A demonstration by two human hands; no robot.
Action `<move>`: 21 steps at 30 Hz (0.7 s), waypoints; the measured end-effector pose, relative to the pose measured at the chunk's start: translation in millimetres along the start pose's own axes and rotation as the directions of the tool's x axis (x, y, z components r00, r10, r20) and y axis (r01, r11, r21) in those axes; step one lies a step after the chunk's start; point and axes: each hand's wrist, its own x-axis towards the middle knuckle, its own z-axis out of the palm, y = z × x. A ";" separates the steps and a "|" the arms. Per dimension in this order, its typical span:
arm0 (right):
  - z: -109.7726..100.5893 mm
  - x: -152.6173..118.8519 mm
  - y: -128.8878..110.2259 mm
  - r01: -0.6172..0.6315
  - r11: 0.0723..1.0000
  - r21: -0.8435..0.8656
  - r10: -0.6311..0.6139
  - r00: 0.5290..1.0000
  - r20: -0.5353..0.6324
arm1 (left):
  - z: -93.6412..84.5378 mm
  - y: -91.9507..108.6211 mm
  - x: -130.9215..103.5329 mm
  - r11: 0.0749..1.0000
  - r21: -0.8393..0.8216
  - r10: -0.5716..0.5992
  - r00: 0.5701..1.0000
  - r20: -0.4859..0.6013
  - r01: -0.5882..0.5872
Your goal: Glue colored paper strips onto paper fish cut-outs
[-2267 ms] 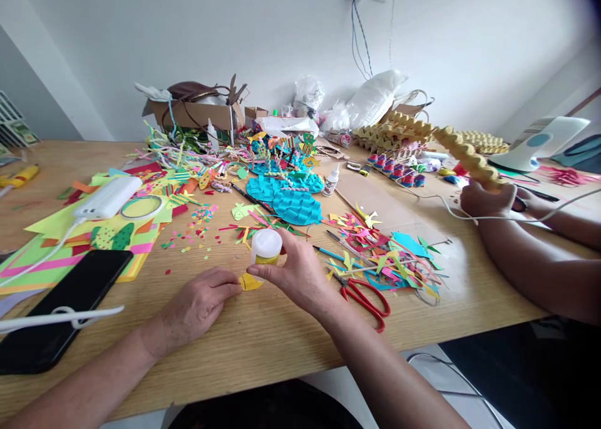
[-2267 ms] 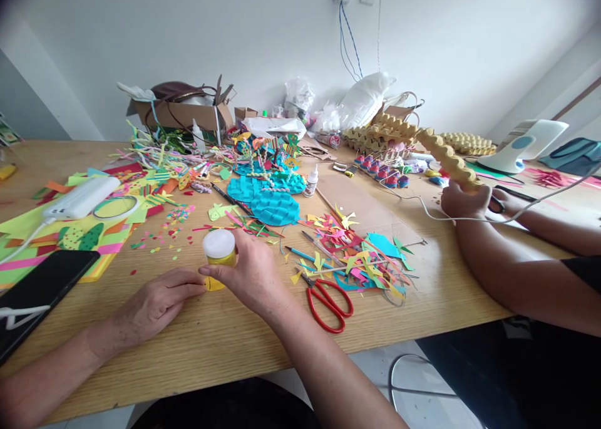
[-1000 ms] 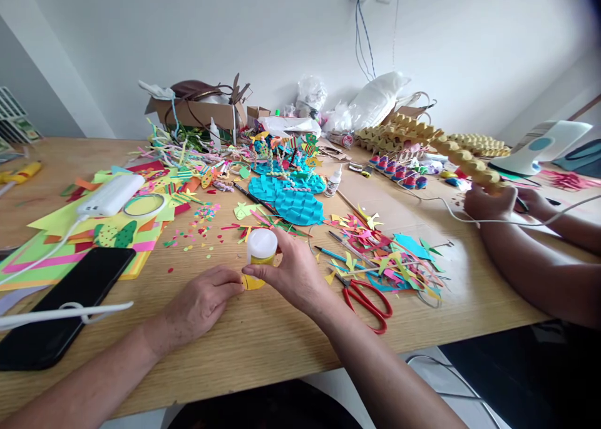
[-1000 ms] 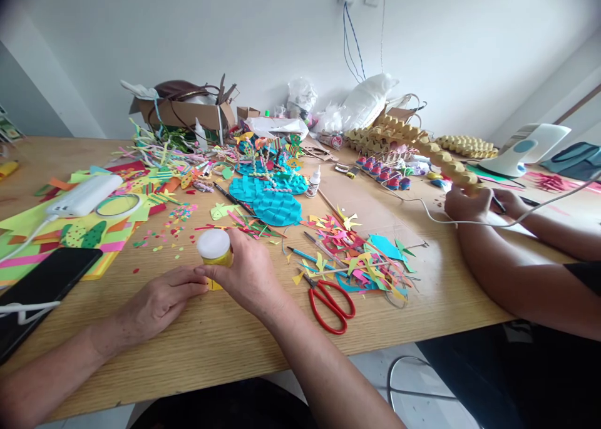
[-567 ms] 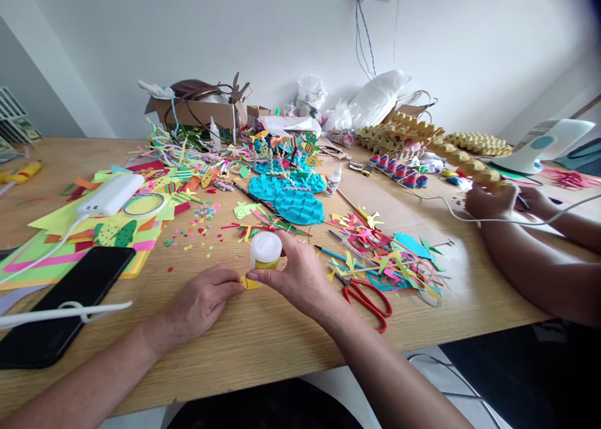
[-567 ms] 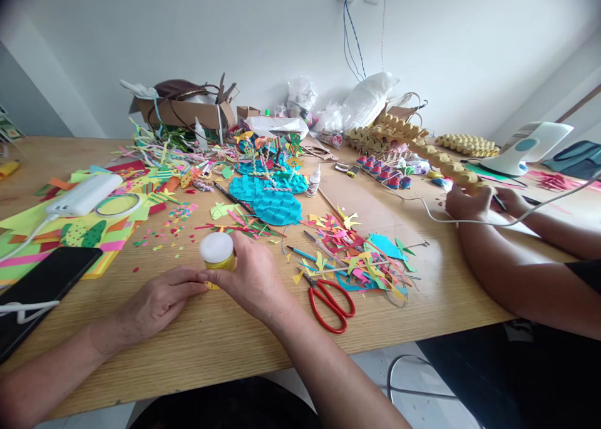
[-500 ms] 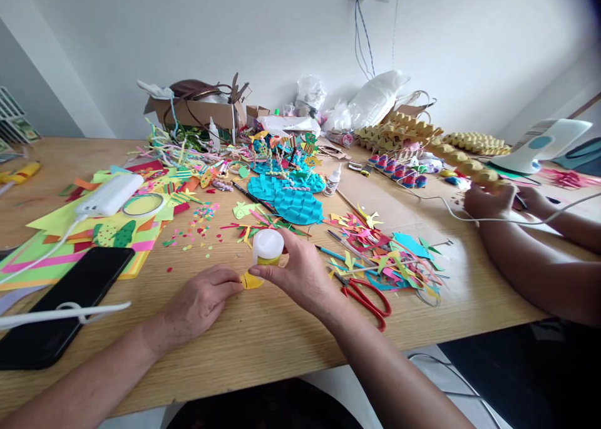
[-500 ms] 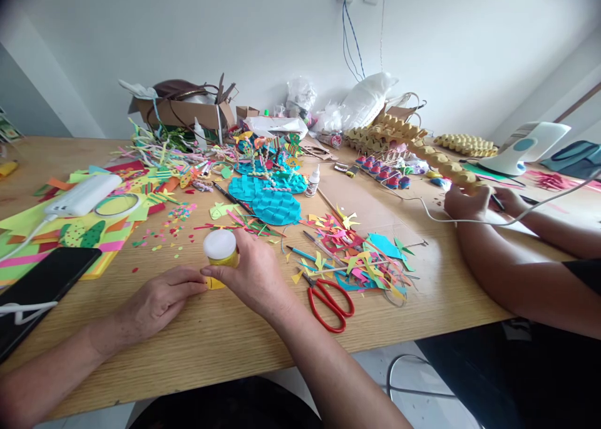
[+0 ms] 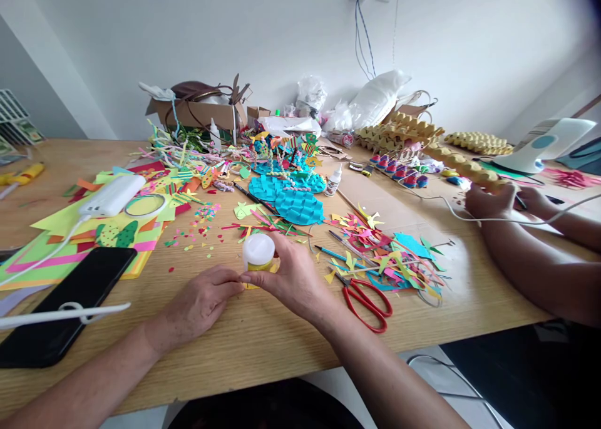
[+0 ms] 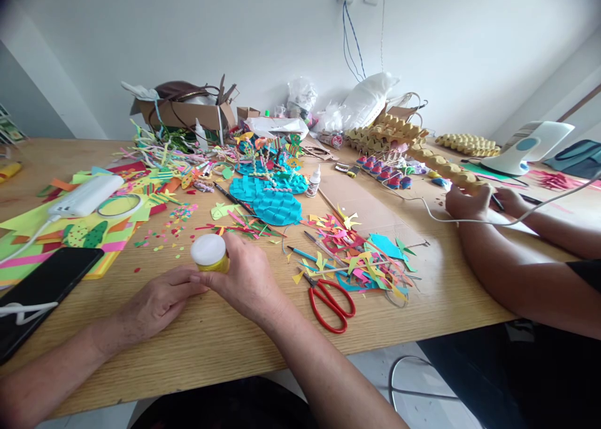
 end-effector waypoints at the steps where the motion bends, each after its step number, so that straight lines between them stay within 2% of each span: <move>1: -3.3 -0.5 1.4 -0.015 1.000 -0.001 0.015 1.000 -0.002 | 0.3 -0.1 -0.1 1.000 0.008 0.007 1.000 -0.001 -0.007; 7: -6.9 3.4 5.4 -0.048 0.998 -0.039 0.046 0.998 -0.051 | 2.0 -0.5 -0.6 0.999 0.041 0.023 1.000 -0.011 -0.022; 13: -2.7 1.9 0.9 0.002 1.000 -0.014 -0.002 1.000 -0.007 | 0.4 -0.5 -0.2 0.999 0.028 0.027 1.000 -0.011 -0.026; 21: -2.7 8.2 6.5 -0.033 0.998 -0.055 0.031 0.999 -0.035 | 0.2 0.3 0.5 1.000 0.026 0.010 1.000 -0.014 -0.010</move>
